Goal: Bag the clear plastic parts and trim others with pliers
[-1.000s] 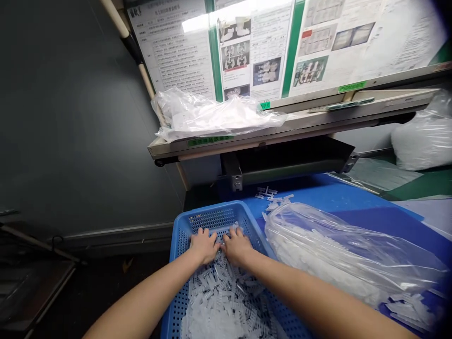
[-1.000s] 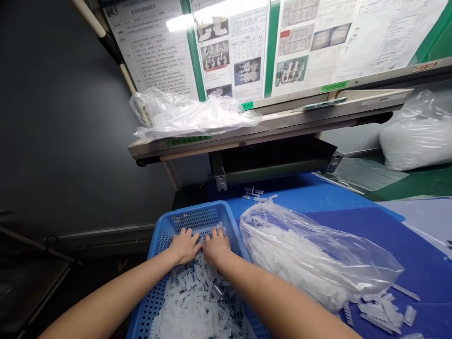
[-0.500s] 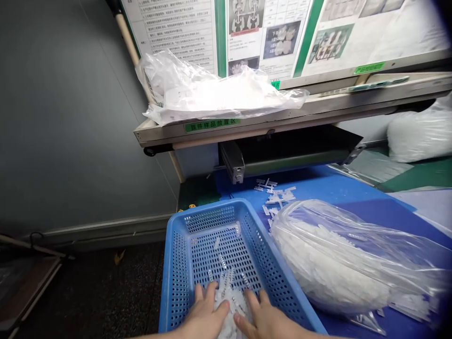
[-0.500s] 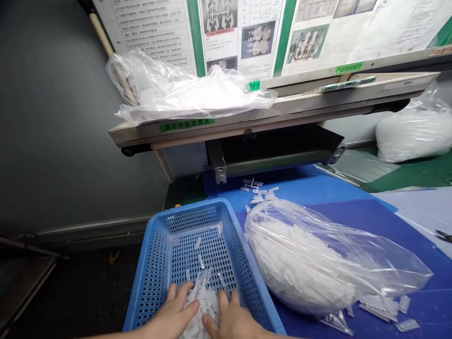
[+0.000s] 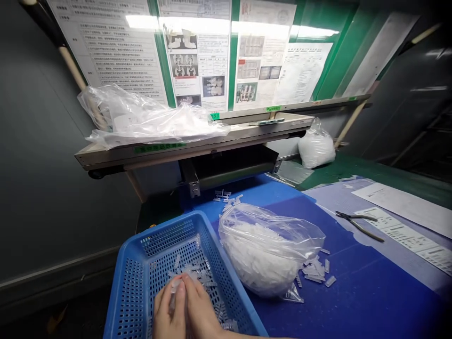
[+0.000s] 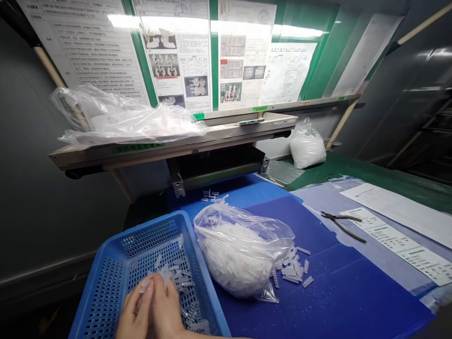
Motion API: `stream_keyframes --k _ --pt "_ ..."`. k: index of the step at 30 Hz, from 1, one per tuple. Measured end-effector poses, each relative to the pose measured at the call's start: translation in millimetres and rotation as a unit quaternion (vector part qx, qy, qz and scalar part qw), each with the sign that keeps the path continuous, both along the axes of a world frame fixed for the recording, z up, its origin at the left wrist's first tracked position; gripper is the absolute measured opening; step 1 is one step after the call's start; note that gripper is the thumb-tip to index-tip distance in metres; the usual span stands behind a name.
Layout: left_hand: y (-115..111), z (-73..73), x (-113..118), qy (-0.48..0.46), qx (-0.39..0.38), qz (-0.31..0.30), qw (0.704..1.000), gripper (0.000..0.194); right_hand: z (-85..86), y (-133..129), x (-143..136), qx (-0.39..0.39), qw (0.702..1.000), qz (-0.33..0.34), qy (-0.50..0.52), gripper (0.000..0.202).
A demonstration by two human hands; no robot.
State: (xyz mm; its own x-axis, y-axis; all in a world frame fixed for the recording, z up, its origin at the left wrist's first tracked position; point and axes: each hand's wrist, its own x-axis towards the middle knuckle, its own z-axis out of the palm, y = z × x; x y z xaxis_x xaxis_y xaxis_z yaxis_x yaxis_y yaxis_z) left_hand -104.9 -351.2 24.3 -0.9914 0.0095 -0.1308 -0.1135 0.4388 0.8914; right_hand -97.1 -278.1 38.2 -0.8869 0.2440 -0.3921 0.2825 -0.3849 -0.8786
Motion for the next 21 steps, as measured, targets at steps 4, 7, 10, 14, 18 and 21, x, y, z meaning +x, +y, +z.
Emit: stream_keyframes --k 4,7,10,14,18,21 --pt "13 25.3 -1 0.067 0.031 0.049 0.996 0.044 20.8 -1 0 -0.029 0.998 -0.025 0.044 0.024" --pt "24 56.2 3 0.117 0.032 0.044 0.992 0.039 47.7 7 2 -0.05 0.993 -0.025 0.101 0.023" --pt "41 100.9 7 0.191 0.037 0.035 0.98 0.033 88.0 22 3 -0.062 0.983 -0.023 0.172 0.023" --pt "81 159.7 8 0.292 0.058 0.0 0.955 0.025 144.7 60 6 -0.066 0.965 -0.038 0.25 0.025" --pt "136 187.7 5 0.351 0.118 -0.072 0.926 0.02 174.2 111 12 -0.06 0.952 -0.083 0.29 0.022" --pt "174 179.2 4 0.317 0.156 -0.117 0.928 0.02 166.1 147 16 -0.052 0.951 -0.116 0.283 0.021"
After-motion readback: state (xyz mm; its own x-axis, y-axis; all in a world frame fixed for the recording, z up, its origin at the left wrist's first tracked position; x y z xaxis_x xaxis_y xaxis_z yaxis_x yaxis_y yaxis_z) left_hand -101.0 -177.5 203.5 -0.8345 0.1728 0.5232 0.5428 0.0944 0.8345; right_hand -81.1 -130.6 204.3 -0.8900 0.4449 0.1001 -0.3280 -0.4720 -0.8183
